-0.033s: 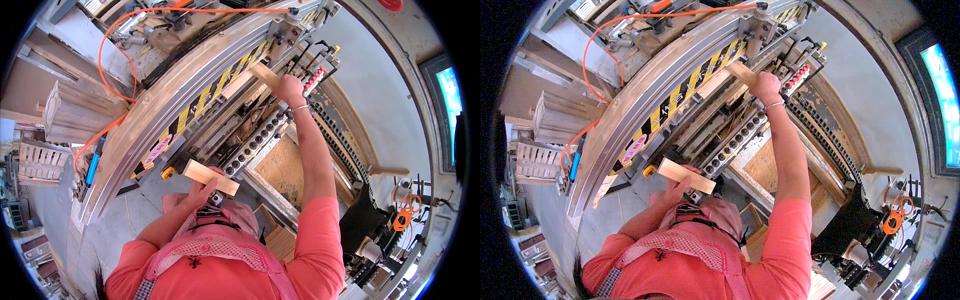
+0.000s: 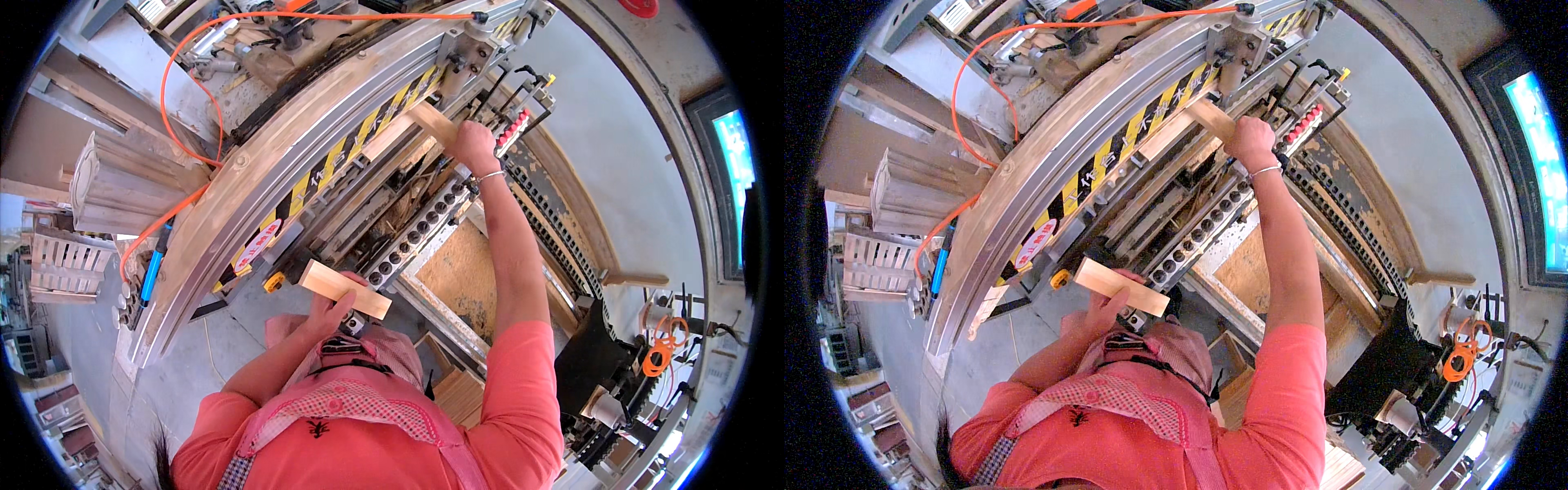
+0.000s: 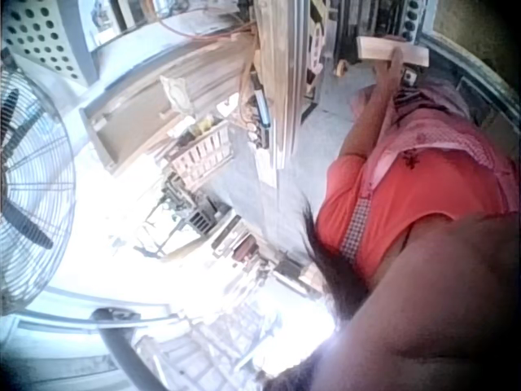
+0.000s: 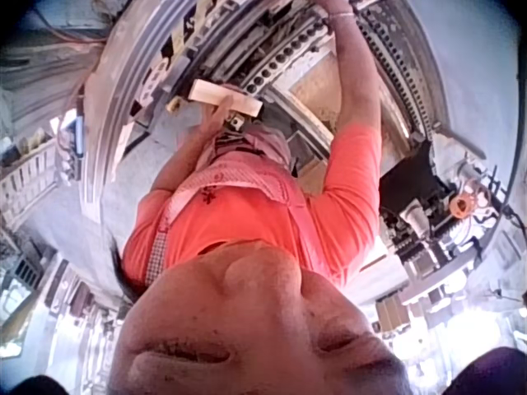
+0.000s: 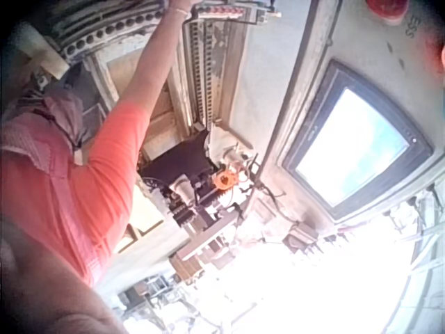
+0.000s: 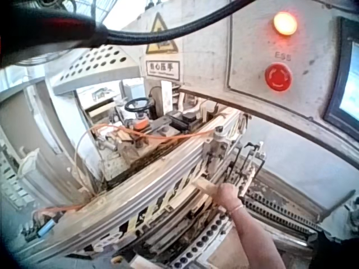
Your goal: The person operates a woodworking machine to process small wooden blocks. They repeatedly pick up blocks, feed them into the machine, and then stack the processed pieces on a nearby table.
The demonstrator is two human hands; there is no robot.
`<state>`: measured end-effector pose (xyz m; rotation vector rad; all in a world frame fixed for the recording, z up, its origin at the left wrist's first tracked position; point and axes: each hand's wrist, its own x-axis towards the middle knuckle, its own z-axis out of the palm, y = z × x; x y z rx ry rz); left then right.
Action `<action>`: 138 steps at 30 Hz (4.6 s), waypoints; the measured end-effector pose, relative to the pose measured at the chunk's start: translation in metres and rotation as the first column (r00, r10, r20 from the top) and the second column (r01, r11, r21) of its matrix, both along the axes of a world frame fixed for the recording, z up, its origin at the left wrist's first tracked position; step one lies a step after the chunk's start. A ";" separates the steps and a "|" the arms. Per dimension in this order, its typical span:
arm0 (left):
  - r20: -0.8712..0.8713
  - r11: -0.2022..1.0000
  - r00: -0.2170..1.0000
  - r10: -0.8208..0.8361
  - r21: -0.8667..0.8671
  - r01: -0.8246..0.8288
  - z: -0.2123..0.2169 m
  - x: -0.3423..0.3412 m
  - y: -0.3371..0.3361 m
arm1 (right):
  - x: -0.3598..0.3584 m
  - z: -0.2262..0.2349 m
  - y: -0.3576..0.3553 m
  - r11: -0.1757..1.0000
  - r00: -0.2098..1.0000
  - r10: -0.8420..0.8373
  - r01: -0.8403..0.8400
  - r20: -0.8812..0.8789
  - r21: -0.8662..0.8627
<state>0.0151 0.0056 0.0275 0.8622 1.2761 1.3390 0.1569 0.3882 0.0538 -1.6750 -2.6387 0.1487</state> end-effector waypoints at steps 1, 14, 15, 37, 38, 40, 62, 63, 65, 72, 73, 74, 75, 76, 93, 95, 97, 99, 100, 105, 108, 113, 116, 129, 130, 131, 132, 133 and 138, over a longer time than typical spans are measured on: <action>-0.002 1.000 1.000 -0.001 0.012 0.001 -0.002 0.000 0.001 | -0.001 0.002 0.000 1.000 1.000 0.001 -0.001 0.006 0.002; 0.018 0.999 0.999 -0.038 0.018 0.037 0.001 -0.002 0.003 | -0.008 0.006 0.001 1.000 0.999 -0.012 0.013 0.038 -0.017; 0.027 0.999 0.999 -0.038 0.013 0.038 0.001 -0.002 0.002 | -0.009 0.004 0.001 1.000 0.999 -0.011 0.011 0.038 -0.024; 0.043 0.999 0.999 -0.025 -0.045 0.027 0.004 0.001 0.001 | -0.013 0.005 0.005 1.000 0.999 0.027 -0.027 0.038 -0.013; 0.030 0.999 0.999 -0.027 -0.046 0.028 0.005 0.001 0.002 | -0.014 0.003 0.006 0.999 0.999 0.029 -0.028 0.036 -0.015; 0.012 0.997 0.999 -0.046 -0.063 0.047 0.016 0.001 0.004 | -0.015 0.001 0.006 1.000 0.998 0.026 -0.025 0.050 -0.016; -0.043 0.997 0.996 -0.076 0.009 0.076 -0.013 -0.003 -0.001 | -0.009 0.009 -0.013 1.000 0.995 -0.028 0.027 -0.094 -0.011; 0.018 0.999 0.999 -0.045 0.030 0.044 -0.015 -0.001 0.000 | -0.008 0.008 -0.021 0.974 0.972 0.067 -0.015 -0.223 0.227; -0.031 0.997 0.999 -0.035 0.073 0.037 -0.016 -0.002 0.000 | -0.012 0.006 -0.052 0.757 0.868 0.340 -0.023 -0.363 0.653; -0.058 0.982 0.998 -0.014 0.187 0.024 -0.017 -0.003 0.003 | -0.022 0.015 -0.250 0.980 0.621 0.167 -0.190 -0.766 0.061; -0.048 0.984 0.999 -0.008 0.176 0.017 -0.015 -0.002 0.003 | -0.021 0.007 -0.269 0.988 0.618 0.058 -0.146 -0.784 -0.042; -0.041 0.987 0.999 0.002 0.163 0.005 -0.015 -0.002 0.002 | -0.020 0.007 -0.286 0.982 0.615 -0.001 -0.147 -0.789 -0.116; -0.039 0.987 0.999 0.023 0.160 -0.017 -0.018 -0.002 0.001 | -0.018 0.007 -0.301 0.971 0.612 -0.060 -0.148 -0.789 -0.189; 0.009 0.986 1.000 0.024 0.164 -0.026 -0.017 -0.002 0.000 | -0.017 0.008 -0.315 0.954 0.609 -0.122 -0.147 -0.784 -0.263; -0.174 0.979 0.984 -0.040 0.189 0.073 -0.017 -0.003 0.001 | -0.010 0.003 -0.369 0.994 0.709 -0.088 0.015 -0.700 -0.111; -0.136 0.987 0.989 -0.063 0.135 0.082 -0.023 -0.005 0.002 | 0.001 0.003 -0.365 0.985 0.692 -0.154 0.046 -0.705 -0.169; -0.195 0.987 0.979 -0.063 0.135 0.091 -0.012 -0.003 0.000 | 0.017 -0.001 -0.358 0.968 0.651 -0.227 0.070 -0.725 -0.240; -0.207 0.987 0.976 -0.067 0.127 0.094 -0.016 -0.002 0.002 | 0.032 -0.007 -0.351 0.951 0.587 -0.291 0.094 -0.755 -0.293; -0.235 0.989 0.970 -0.058 0.123 0.088 -0.014 -0.001 0.002 | 0.038 -0.008 -0.348 0.942 0.555 -0.320 0.102 -0.768 -0.319; -0.414 0.989 0.910 -0.031 0.121 0.089 -0.006 0.000 0.002 | 0.061 -0.009 -0.324 0.972 0.655 -0.225 0.098 -0.721 -0.214; -0.434 0.990 0.901 -0.012 0.121 0.071 -0.003 0.002 0.003 | 0.068 -0.002 -0.306 0.987 0.677 -0.157 0.088 -0.719 -0.133; -0.413 0.995 0.911 -0.016 0.085 0.056 0.003 0.002 0.002 | 0.077 0.008 -0.266 0.997 0.795 -0.057 0.073 -0.604 0.001; -0.439 0.992 0.899 0.009 0.115 0.047 0.002 0.002 0.003 | 0.081 0.008 -0.233 0.987 0.810 0.063 0.036 -0.583 0.157; -0.419 0.990 0.905 0.075 0.141 -0.017 -0.006 0.004 0.005 | 0.058 0.029 -0.056 0.969 0.963 0.121 -0.063 -0.239 0.238; -0.407 0.990 0.910 0.080 0.136 -0.026 -0.007 0.004 0.004 | 0.053 0.028 -0.048 0.967 0.965 0.138 -0.082 -0.223 0.243; -0.406 0.996 0.912 0.054 0.092 -0.018 -0.007 0.003 0.004 | 0.049 0.027 -0.040 0.964 0.967 0.153 -0.099 -0.206 0.248; -0.412 0.996 0.910 0.046 0.083 -0.013 -0.006 0.003 0.004 | 0.047 0.026 -0.034 0.960 0.968 0.166 -0.116 -0.188 0.254; -0.419 0.997 0.907 0.039 0.072 -0.010 -0.004 0.002 0.004 | 0.042 0.026 -0.032 0.963 0.971 0.160 -0.115 -0.177 0.242; -0.399 0.998 0.917 0.032 0.070 -0.004 -0.001 0.003 0.003 | 0.034 0.012 -0.014 0.965 0.980 0.172 -0.148 -0.098 0.216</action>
